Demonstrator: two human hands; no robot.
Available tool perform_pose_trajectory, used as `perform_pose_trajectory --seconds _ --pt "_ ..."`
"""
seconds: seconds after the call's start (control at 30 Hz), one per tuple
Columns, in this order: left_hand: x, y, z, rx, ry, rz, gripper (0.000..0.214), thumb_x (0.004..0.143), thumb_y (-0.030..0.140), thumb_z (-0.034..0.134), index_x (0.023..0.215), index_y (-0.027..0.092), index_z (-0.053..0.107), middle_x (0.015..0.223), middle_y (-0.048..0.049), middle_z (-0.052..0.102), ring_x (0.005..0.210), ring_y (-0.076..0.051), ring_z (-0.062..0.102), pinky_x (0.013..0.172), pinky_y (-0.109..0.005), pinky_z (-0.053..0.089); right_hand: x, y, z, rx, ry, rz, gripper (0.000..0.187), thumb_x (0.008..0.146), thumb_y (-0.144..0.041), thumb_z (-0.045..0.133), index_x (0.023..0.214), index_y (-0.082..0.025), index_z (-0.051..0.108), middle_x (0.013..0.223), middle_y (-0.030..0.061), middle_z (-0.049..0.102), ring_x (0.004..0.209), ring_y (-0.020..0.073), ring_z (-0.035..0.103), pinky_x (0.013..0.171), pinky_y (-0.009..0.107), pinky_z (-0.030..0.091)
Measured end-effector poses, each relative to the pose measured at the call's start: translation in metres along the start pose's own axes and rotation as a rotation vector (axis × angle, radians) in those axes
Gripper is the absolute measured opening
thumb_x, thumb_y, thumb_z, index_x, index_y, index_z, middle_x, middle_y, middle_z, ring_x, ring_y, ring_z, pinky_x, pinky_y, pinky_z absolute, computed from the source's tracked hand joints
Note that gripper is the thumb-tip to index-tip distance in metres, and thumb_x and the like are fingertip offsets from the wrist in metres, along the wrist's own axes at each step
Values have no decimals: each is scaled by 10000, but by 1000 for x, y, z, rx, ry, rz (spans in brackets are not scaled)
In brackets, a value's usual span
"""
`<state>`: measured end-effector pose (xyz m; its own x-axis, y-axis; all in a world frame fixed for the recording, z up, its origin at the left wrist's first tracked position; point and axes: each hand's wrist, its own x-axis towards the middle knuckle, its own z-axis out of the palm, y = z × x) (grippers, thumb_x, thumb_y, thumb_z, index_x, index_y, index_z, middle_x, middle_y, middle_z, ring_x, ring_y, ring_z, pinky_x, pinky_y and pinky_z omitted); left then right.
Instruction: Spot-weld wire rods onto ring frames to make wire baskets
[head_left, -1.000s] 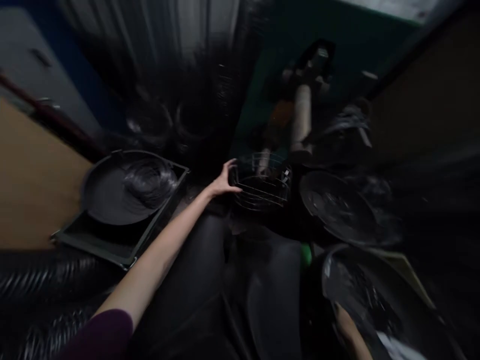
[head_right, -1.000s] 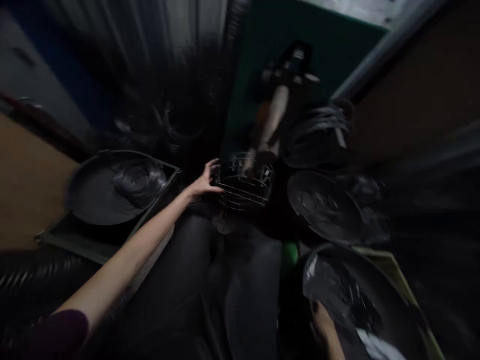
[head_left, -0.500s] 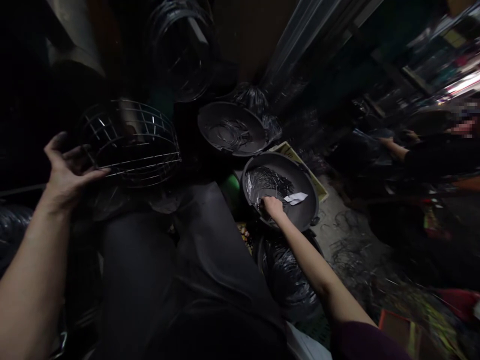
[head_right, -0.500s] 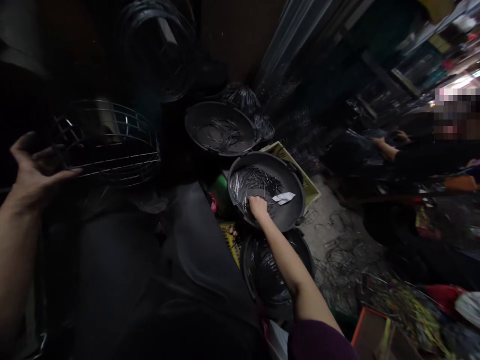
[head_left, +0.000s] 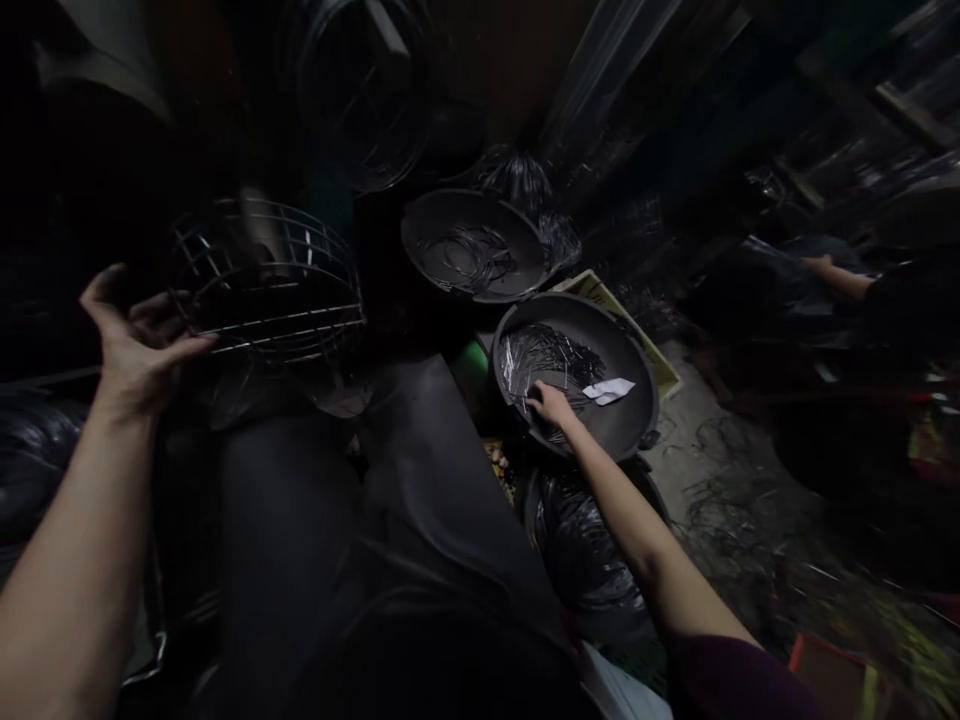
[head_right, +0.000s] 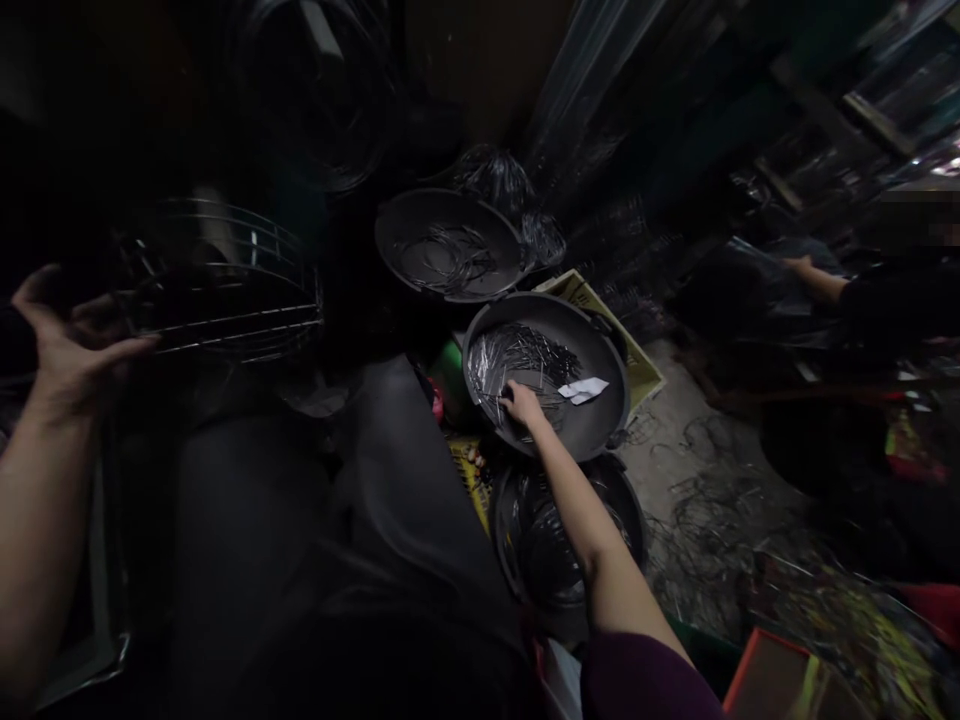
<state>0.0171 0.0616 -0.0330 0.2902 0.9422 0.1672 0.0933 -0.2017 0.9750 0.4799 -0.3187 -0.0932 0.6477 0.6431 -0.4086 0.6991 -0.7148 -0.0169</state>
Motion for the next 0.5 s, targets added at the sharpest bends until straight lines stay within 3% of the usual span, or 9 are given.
perform_pose_trajectory --seconds 0.17,0.23,0.3,0.37,0.5 --pt "-52 28 -5 21 -14 95 1091 340 408 921 1225 390 282 1154 9 547 1093 -240 549 928 -498 454 -26 -11 -8 51 116 -65 221 764 -223 533 949 -131 609 931 152 678 878 258 640 760 337 484" --pt "-72 46 -3 90 -6 211 1067 391 463 893 1254 321 282 1169 -48 531 1092 -251 552 939 -459 461 -32 -18 -22 103 180 -80 264 762 -312 500 936 -142 604 809 130 673 764 294 646 648 393 501" --pt "-84 62 2 214 -1 309 994 470 482 854 1270 266 307 1198 -83 501 1122 -250 530 971 -430 446 -38 -42 -45 501 276 -130 379 708 -456 576 982 -195 607 772 66 672 741 274 648 621 371 513" --pt "-90 77 9 372 -44 383 859 532 441 829 1246 243 395 1221 -94 478 1155 -258 494 1007 -427 415 -58 -88 -74 766 140 -317 484 678 -532 641 1047 -220 621 884 61 691 844 250 652 708 335 520" --pt "-97 103 28 662 -203 427 606 560 345 811 1113 248 583 1283 -101 414 1206 -312 405 1019 -474 378 -107 -212 -124 826 -378 -681 383 739 -492 659 977 -192 686 974 70 705 913 226 650 794 300 504"
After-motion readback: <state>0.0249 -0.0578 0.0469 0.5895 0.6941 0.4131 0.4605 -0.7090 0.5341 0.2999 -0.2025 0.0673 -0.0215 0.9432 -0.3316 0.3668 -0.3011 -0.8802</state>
